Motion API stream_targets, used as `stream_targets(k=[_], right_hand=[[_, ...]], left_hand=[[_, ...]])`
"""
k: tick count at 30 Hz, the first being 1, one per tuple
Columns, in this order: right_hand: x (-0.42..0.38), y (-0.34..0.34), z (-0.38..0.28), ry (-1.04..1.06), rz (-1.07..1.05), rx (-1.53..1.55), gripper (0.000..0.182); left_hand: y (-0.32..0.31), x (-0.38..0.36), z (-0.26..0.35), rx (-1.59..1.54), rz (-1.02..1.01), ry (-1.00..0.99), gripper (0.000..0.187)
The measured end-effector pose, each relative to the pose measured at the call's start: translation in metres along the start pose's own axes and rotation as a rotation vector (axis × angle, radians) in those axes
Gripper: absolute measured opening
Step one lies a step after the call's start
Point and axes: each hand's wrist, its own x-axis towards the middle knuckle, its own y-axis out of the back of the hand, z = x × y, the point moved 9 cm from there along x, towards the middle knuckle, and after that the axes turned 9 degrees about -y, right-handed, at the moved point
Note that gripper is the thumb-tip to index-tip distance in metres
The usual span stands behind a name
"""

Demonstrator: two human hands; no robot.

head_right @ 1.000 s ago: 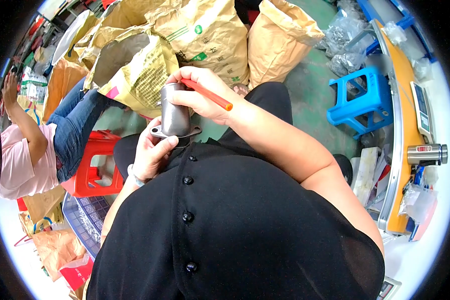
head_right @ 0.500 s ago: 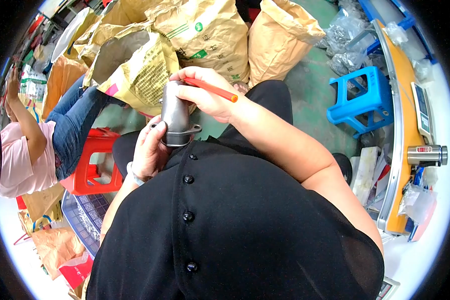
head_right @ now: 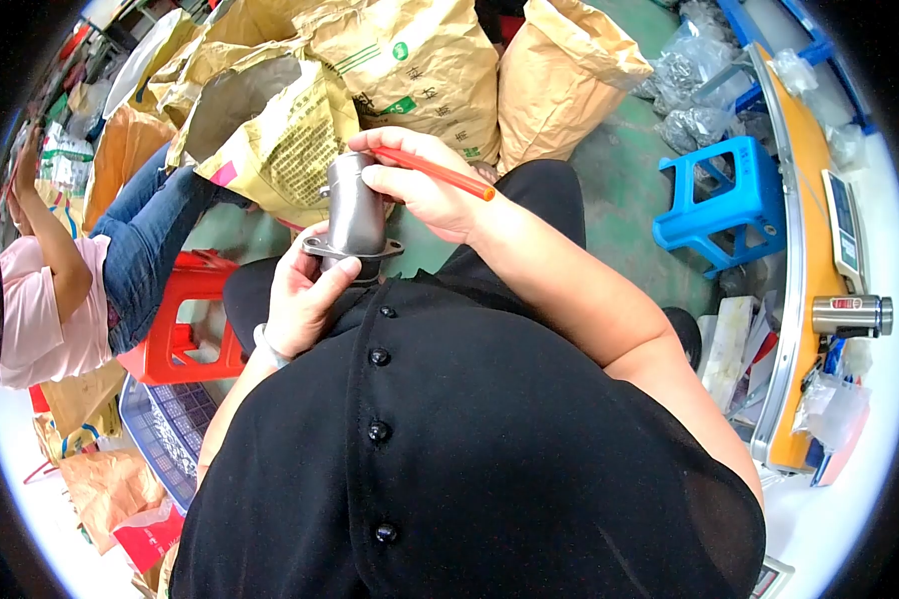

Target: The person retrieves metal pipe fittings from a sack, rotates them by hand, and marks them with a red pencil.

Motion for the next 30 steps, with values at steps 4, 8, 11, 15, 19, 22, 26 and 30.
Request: stream_targets(k=[4,8,11,15,19,22,26,30], right_hand=[[-0.002,-0.003,-0.004,0.021,-0.022,-0.055,0.044],[-0.009,-0.006,-0.007,0.050,0.024,-0.054,0.053],[-0.013,-0.016,-0.010,0.073,-0.032,-0.149,0.065],[-0.017,-0.023,-0.010,0.068,-0.038,-0.236,0.072],[-0.020,-0.027,-0.011,0.074,-0.028,-0.269,0.073],[-0.020,-0.028,-0.012,0.104,-0.010,-0.341,0.074],[-0.019,-0.030,-0.011,0.145,0.036,-0.460,0.072],[-0.020,-0.031,-0.015,0.168,0.090,-0.576,0.069]], left_hand=[[0.000,0.000,0.002,0.012,0.020,-0.042,0.044],[0.005,0.001,0.005,0.079,0.069,-0.087,0.044],[0.008,0.001,0.005,0.087,0.101,-0.115,0.044],[0.009,0.001,0.005,0.171,0.114,-0.151,0.046],[0.009,0.002,0.009,0.258,0.111,-0.201,0.048],[0.008,0.001,0.011,0.298,0.107,-0.228,0.048],[0.011,0.001,0.009,0.349,0.112,-0.224,0.049],[0.014,0.002,0.008,0.402,0.122,-0.254,0.050]])
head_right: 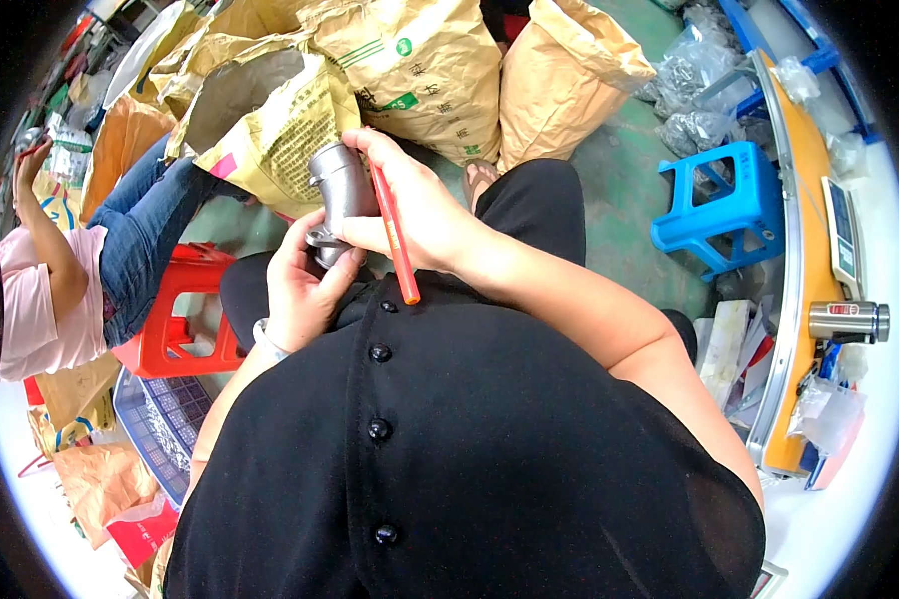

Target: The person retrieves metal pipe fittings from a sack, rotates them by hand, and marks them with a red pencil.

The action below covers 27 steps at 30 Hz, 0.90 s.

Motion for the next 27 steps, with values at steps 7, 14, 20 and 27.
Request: stream_targets(k=[7,14,20,27], right_hand=[[0.002,0.001,0.001,-0.011,-0.014,0.018,0.065],[0.004,0.000,0.005,0.003,-0.017,0.080,0.058],[0.003,0.002,0.003,0.012,-0.005,0.068,0.053],[0.005,0.025,0.004,0.092,0.162,0.209,0.044]], left_hand=[[0.001,0.000,0.001,0.006,0.008,-0.008,0.050],[0.000,0.001,0.004,0.020,0.005,-0.019,0.050],[0.000,0.001,0.005,0.029,-0.002,-0.004,0.051],[0.006,0.000,0.004,0.071,0.046,-0.071,0.052]])
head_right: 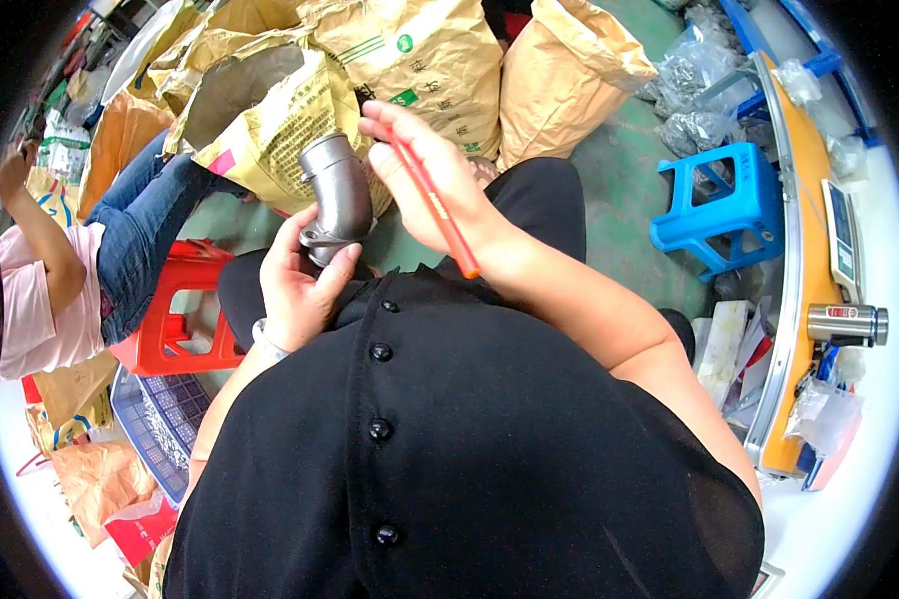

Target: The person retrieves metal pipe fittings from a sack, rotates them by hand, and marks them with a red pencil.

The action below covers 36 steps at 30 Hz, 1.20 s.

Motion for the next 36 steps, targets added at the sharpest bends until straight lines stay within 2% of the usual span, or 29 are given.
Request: stream_targets(k=[4,7,8,9,11,20,29,36], right_hand=[[-0.009,0.012,-0.035,0.172,0.114,-0.044,0.034],[-0.016,-0.008,-0.064,0.359,-0.127,-0.330,0.023],[-0.015,-0.011,-0.054,0.276,-0.160,-0.216,0.016],[-0.017,-0.015,-0.055,0.288,-0.189,-0.255,0.013],[-0.016,-0.019,-0.047,0.132,-0.164,-0.257,0.011],[-0.009,-0.030,-0.041,0.110,-0.252,-0.361,0.012],[-0.010,-0.034,-0.041,0.178,-0.247,-0.389,0.013],[-0.010,-0.037,-0.042,0.190,-0.259,-0.430,0.013]], left_hand=[[0.001,-0.002,-0.003,-0.048,0.012,0.033,0.051],[-0.001,-0.003,-0.004,-0.067,0.000,0.060,0.051],[-0.002,-0.003,-0.005,-0.072,-0.004,0.072,0.051],[-0.002,-0.003,-0.003,-0.066,-0.008,0.064,0.051],[-0.003,-0.002,-0.001,-0.053,-0.016,0.047,0.051],[0.001,-0.003,0.000,0.048,-0.018,0.015,0.050],[0.001,0.003,0.025,0.324,-0.056,-0.217,0.049],[-0.001,0.004,0.035,0.421,-0.077,-0.299,0.051]])
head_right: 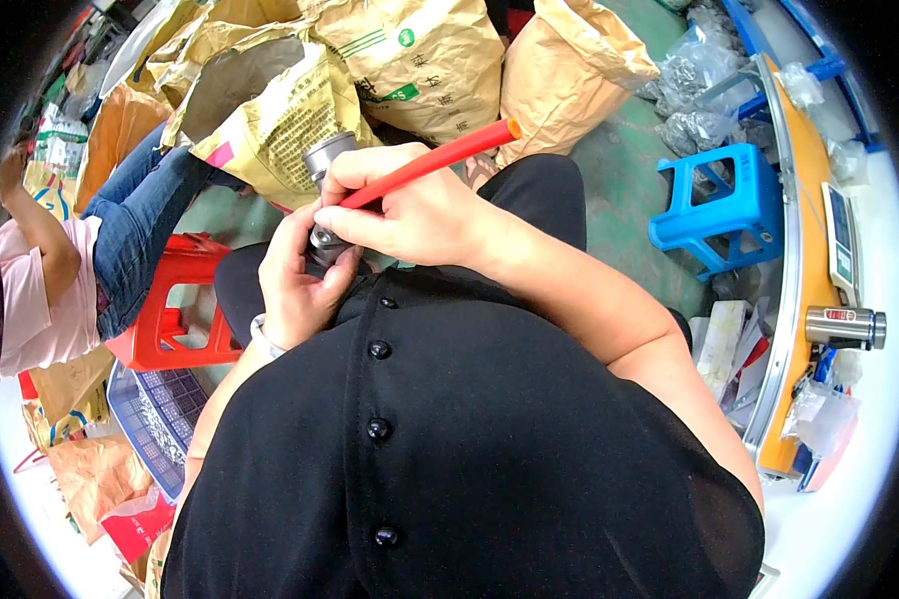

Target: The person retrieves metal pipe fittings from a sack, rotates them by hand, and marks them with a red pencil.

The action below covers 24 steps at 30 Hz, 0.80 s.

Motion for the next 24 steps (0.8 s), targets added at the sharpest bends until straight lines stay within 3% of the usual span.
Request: stream_targets(k=[11,24], right_hand=[[0.0003,0.0052,0.0057,-0.110,-0.001,0.103,0.011],[0.0022,-0.0030,0.0004,0.025,-0.051,-0.026,0.013]], left_hand=[[0.0030,0.0023,0.0069,0.047,0.032,-0.075,0.051],[0.0015,0.0024,0.0057,0.059,0.009,-0.070,0.051]])
